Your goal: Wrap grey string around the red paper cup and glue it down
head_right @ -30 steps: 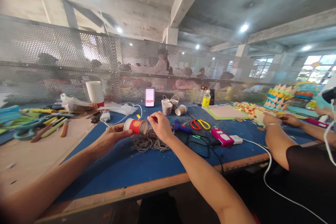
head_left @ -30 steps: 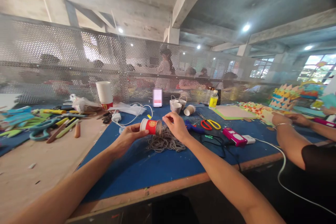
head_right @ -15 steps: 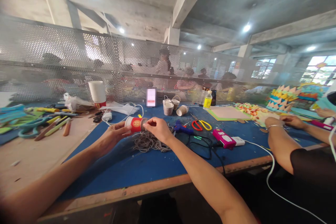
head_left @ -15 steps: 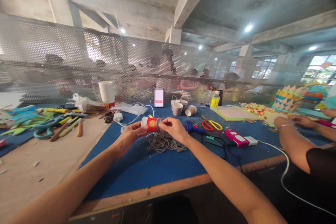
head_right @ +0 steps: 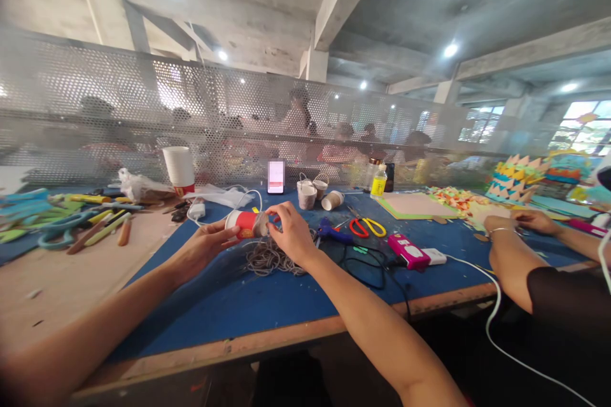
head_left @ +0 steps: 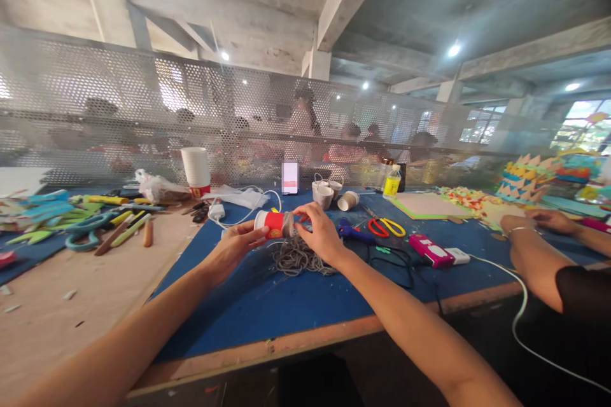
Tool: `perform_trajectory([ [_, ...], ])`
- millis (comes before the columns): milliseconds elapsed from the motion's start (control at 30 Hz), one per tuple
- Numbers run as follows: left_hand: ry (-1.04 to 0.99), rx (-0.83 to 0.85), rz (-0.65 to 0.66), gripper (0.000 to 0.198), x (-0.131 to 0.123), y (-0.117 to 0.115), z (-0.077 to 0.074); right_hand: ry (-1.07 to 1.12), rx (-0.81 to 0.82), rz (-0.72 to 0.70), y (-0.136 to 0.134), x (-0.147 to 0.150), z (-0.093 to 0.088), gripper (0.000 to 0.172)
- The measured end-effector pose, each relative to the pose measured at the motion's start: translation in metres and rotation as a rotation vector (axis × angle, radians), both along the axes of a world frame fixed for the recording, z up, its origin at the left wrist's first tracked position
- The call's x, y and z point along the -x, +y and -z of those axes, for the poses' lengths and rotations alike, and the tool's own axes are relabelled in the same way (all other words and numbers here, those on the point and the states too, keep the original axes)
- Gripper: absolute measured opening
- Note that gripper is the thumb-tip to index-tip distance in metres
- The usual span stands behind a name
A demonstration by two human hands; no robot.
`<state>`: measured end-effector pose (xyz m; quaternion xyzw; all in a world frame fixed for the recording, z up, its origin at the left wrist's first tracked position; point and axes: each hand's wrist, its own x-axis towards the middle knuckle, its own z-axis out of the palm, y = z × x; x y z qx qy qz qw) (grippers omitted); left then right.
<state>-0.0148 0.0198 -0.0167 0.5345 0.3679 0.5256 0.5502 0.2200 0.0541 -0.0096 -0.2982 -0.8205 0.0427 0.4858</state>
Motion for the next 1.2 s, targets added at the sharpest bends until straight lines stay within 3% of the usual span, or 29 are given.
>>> perform_trajectory([
  [167, 0.041, -0.018, 0.011, 0.030, -0.004, -0.004, -0.003, -0.022, -0.061, 0.029, 0.000, -0.001, -0.002, 0.017],
  [333, 0.083, -0.011, 0.026, 0.034, -0.006, -0.009, -0.006, 0.000, -0.079, 0.052, 0.001, -0.003, -0.004, 0.029],
  [433, 0.095, -0.014, 0.030, 0.034, -0.007, -0.010, -0.005, -0.058, -0.108, 0.047, 0.002, -0.004, -0.005, 0.018],
  [867, 0.039, -0.046, -0.161, 0.039, -0.001, 0.000, -0.006, -0.123, -0.133, 0.056, -0.007, -0.003, -0.009, 0.003],
  [1000, 0.014, -0.066, -0.172, 0.042, 0.004, 0.004, -0.002, -0.129, -0.134, 0.019, -0.007, -0.004, -0.009, 0.011],
  [1200, -0.002, -0.066, -0.182, 0.042, 0.005, 0.005, -0.001, -0.210, -0.025, -0.025, -0.012, -0.004, -0.010, 0.040],
])
